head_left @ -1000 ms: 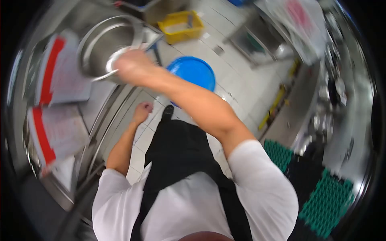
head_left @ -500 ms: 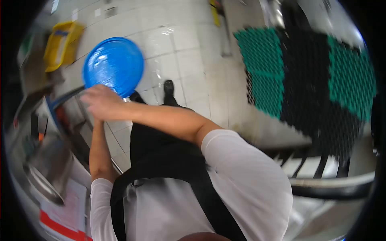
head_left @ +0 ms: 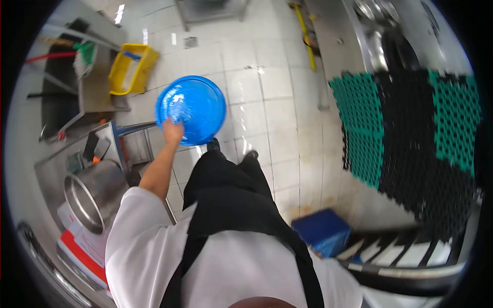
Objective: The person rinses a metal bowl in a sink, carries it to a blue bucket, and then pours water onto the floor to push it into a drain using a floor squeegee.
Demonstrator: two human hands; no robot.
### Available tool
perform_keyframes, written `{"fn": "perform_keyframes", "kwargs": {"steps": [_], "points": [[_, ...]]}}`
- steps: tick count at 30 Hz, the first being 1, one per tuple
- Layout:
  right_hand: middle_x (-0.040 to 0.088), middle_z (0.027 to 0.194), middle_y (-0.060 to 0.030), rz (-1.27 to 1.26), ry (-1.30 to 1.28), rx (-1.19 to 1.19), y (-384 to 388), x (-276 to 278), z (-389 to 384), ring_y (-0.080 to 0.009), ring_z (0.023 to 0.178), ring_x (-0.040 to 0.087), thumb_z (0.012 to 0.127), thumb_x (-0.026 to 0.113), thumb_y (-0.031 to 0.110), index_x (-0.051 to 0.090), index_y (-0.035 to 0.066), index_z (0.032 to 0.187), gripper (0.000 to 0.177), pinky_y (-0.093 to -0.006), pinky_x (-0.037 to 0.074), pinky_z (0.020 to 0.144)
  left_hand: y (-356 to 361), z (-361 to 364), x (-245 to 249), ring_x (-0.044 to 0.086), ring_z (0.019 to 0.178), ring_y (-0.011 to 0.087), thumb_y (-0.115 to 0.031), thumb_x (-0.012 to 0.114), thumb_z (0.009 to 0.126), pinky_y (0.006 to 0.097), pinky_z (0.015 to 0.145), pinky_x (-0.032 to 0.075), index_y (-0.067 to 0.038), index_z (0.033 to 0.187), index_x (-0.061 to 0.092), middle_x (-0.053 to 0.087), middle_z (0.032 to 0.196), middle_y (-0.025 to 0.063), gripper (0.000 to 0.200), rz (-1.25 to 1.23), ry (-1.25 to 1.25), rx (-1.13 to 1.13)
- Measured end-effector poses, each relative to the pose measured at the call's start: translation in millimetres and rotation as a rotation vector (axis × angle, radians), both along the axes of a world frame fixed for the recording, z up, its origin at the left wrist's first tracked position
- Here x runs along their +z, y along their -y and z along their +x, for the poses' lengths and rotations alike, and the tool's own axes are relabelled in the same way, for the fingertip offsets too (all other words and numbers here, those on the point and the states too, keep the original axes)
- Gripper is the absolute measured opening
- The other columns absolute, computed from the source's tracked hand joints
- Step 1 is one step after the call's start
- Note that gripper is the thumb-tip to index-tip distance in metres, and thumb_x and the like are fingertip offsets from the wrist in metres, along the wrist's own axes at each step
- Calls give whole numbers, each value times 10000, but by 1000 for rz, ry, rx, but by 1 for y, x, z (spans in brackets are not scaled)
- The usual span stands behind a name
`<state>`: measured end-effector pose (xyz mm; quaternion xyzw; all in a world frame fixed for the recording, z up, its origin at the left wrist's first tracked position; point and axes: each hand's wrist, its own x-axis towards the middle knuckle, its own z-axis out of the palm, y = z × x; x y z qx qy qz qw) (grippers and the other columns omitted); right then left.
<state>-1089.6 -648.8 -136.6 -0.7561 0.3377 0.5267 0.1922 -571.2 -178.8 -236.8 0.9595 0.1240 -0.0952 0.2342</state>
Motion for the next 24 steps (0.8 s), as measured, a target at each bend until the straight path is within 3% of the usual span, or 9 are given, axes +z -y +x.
{"fn": "perform_keyframes", "kwargs": {"steps": [2,5,9,11,15,17,24], "points": [[717,983,-173,42,39,-76,-4,-13,12,-346,920,686,709,685,161,738,74,897,215,-484,537,790,40,20,33,514,1191,443,-235,625,843,489,1022,418,35,1307,524,548,1245,309,547,-48,-35,-125],[717,988,-172,93,165,-97,6,-39,69,-343,926,684,721,678,163,737,71,910,219,-480,535,796,98,34,32,532,1192,418,-205,600,843,486,1026,424,4,1286,557,571,1274,265,492,-181,-8,-306],[716,995,-170,212,396,-6,25,-79,208,-340,935,682,736,668,166,735,68,927,225,-474,532,805,178,37,30,571,1146,411,-186,574,845,489,981,455,0,1173,603,612,1198,263,379,-244,-209,-582],[715,999,-169,286,491,55,28,-84,286,-338,939,681,744,664,167,734,66,936,228,-471,530,809,206,26,34,586,1124,405,-220,589,851,482,976,459,-25,1251,589,634,1168,244,444,-243,-319,-703],[715,1006,-167,426,592,222,21,-77,408,-335,947,679,760,654,170,732,62,953,234,-465,527,818,207,4,79,609,1076,411,-198,558,859,506,927,474,-10,1211,601,647,1130,241,402,-306,-511,-728],[714,1009,-166,486,581,338,17,-73,440,-333,951,678,768,650,171,731,61,961,237,-462,526,822,186,-11,66,614,1065,414,-188,543,862,514,907,480,-6,1181,614,649,1124,238,375,-279,-550,-685],[713,1021,-163,562,392,820,62,-97,479,-327,965,674,796,633,176,727,54,991,248,-452,521,838,82,-134,88,617,1068,403,-187,536,859,510,892,488,-6,1094,639,656,1102,231,314,-284,-342,349]]}}
